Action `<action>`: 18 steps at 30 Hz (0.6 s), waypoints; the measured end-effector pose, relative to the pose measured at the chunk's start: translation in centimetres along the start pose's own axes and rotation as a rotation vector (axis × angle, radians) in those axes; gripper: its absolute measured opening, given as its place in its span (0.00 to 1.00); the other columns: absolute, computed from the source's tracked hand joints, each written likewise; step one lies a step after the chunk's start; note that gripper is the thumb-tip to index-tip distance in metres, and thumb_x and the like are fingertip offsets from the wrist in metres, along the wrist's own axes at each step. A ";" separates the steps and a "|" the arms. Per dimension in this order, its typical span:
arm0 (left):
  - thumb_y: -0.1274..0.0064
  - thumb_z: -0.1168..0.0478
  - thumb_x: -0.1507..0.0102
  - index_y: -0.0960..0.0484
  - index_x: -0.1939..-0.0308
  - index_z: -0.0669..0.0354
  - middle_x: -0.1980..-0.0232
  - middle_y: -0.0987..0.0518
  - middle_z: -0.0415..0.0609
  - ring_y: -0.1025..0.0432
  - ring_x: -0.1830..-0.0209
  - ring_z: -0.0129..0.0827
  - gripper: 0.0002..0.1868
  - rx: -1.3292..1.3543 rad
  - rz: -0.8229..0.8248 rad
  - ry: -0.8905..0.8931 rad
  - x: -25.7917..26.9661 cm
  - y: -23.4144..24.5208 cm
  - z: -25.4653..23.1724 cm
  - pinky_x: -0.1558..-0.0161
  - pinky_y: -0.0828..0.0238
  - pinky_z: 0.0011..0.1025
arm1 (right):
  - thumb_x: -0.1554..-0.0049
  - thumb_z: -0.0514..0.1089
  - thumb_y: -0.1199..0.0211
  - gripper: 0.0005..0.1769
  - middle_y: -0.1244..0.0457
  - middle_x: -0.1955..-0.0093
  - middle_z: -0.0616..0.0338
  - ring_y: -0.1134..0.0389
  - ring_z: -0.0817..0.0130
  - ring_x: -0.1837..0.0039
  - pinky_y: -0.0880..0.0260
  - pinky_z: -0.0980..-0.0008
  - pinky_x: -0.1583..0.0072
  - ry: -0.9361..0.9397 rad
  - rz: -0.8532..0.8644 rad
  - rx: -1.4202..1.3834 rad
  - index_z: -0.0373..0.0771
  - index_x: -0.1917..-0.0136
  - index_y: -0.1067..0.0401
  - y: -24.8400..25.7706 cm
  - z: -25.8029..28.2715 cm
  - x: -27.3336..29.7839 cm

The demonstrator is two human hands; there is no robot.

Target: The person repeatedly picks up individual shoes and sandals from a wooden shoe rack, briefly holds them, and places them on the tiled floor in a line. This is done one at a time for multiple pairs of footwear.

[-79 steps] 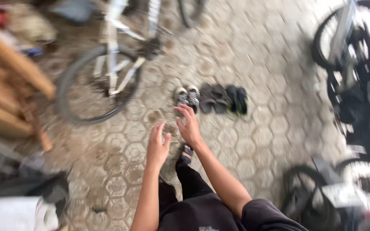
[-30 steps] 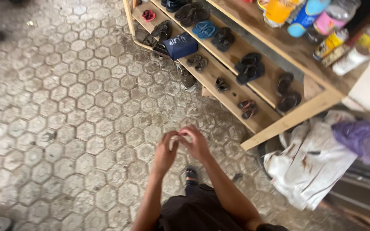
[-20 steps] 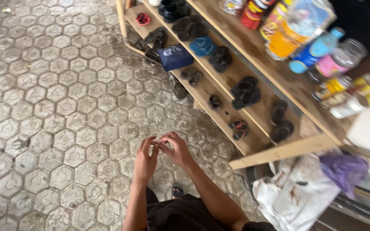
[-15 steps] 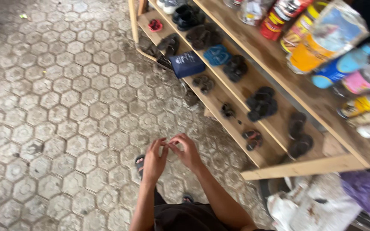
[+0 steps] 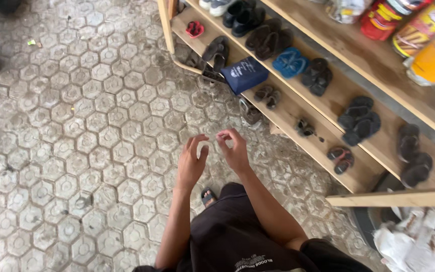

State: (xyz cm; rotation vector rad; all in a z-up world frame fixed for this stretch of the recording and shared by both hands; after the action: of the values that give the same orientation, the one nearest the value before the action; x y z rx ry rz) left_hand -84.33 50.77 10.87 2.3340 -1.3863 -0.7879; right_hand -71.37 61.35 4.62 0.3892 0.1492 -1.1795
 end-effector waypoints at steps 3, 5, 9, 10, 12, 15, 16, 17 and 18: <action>0.48 0.64 0.34 0.23 0.44 0.57 0.41 0.21 0.54 0.27 0.39 0.55 0.15 0.010 -0.009 -0.013 -3.1 3.0 1.7 0.42 0.30 0.45 | 0.40 0.43 0.36 0.09 0.31 0.53 0.58 0.29 0.68 0.49 0.30 0.66 0.44 -0.025 -0.016 -0.032 0.36 0.50 0.26 -3.7 -0.1 -3.4; 0.48 0.64 0.35 0.23 0.43 0.57 0.40 0.22 0.55 0.27 0.39 0.55 0.15 0.000 -0.012 -0.007 -4.5 4.8 3.1 0.43 0.30 0.45 | 0.40 0.43 0.37 0.09 0.30 0.52 0.59 0.30 0.68 0.49 0.31 0.66 0.42 -0.045 -0.026 -0.070 0.36 0.49 0.26 -6.1 -0.6 -5.5; 0.48 0.65 0.35 0.23 0.43 0.58 0.38 0.22 0.55 0.28 0.38 0.56 0.15 -0.017 -0.018 -0.012 -9.1 8.0 5.9 0.42 0.31 0.46 | 0.41 0.42 0.37 0.08 0.31 0.53 0.60 0.31 0.69 0.50 0.33 0.67 0.42 0.014 -0.050 -0.070 0.37 0.49 0.26 -11.2 -1.1 -10.9; 0.49 0.65 0.35 0.23 0.43 0.57 0.38 0.22 0.55 0.28 0.38 0.55 0.16 -0.009 0.001 0.000 -10.5 8.8 6.8 0.41 0.31 0.45 | 0.40 0.42 0.37 0.08 0.31 0.53 0.60 0.31 0.69 0.50 0.33 0.67 0.42 0.030 -0.057 -0.064 0.37 0.49 0.26 -12.6 -1.2 -12.4; 0.49 0.64 0.34 0.23 0.42 0.57 0.38 0.23 0.55 0.28 0.38 0.55 0.16 -0.016 0.025 -0.023 -13.9 10.1 8.4 0.41 0.31 0.45 | 0.41 0.42 0.37 0.08 0.32 0.53 0.60 0.31 0.69 0.50 0.32 0.68 0.43 0.039 -0.080 -0.051 0.37 0.49 0.26 -15.1 -1.9 -15.7; 0.48 0.63 0.34 0.24 0.41 0.57 0.38 0.23 0.55 0.28 0.38 0.55 0.16 -0.062 0.055 -0.103 -20.0 12.1 10.8 0.41 0.32 0.46 | 0.41 0.43 0.37 0.08 0.32 0.54 0.60 0.31 0.70 0.51 0.33 0.68 0.44 0.042 -0.137 -0.029 0.38 0.50 0.26 -18.7 -3.2 -21.4; 0.48 0.63 0.33 0.24 0.41 0.57 0.38 0.23 0.55 0.28 0.39 0.55 0.16 -0.078 0.073 -0.104 -22.1 12.5 11.6 0.41 0.32 0.46 | 0.40 0.43 0.37 0.07 0.32 0.54 0.60 0.31 0.70 0.51 0.33 0.68 0.44 0.054 -0.156 -0.026 0.38 0.50 0.26 -19.6 -3.6 -23.4; 0.48 0.63 0.33 0.24 0.41 0.57 0.38 0.23 0.55 0.28 0.40 0.55 0.16 -0.095 0.091 -0.106 -24.2 13.0 12.4 0.42 0.32 0.46 | 0.40 0.43 0.37 0.07 0.32 0.54 0.60 0.32 0.70 0.52 0.33 0.68 0.45 0.066 -0.175 -0.022 0.38 0.51 0.26 -20.4 -4.0 -25.5; 0.48 0.63 0.33 0.24 0.41 0.56 0.38 0.23 0.54 0.28 0.40 0.54 0.16 -0.096 0.105 -0.118 -26.1 13.5 13.0 0.42 0.32 0.45 | 0.39 0.43 0.37 0.07 0.32 0.54 0.60 0.32 0.70 0.51 0.33 0.68 0.45 0.054 -0.186 -0.029 0.38 0.50 0.26 -21.1 -4.5 -27.5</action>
State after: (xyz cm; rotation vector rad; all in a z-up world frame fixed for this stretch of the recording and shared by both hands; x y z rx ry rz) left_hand -111.59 67.27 15.29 2.1543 -1.4722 -0.9526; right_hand -100.92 80.09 4.53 0.3873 0.2534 -1.3490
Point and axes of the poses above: each hand's wrist, its own x-axis away from the middle knuckle, its own y-axis out of the back of the hand, z = x × y, the point moved 7 cm from there along -x, towards the middle knuckle
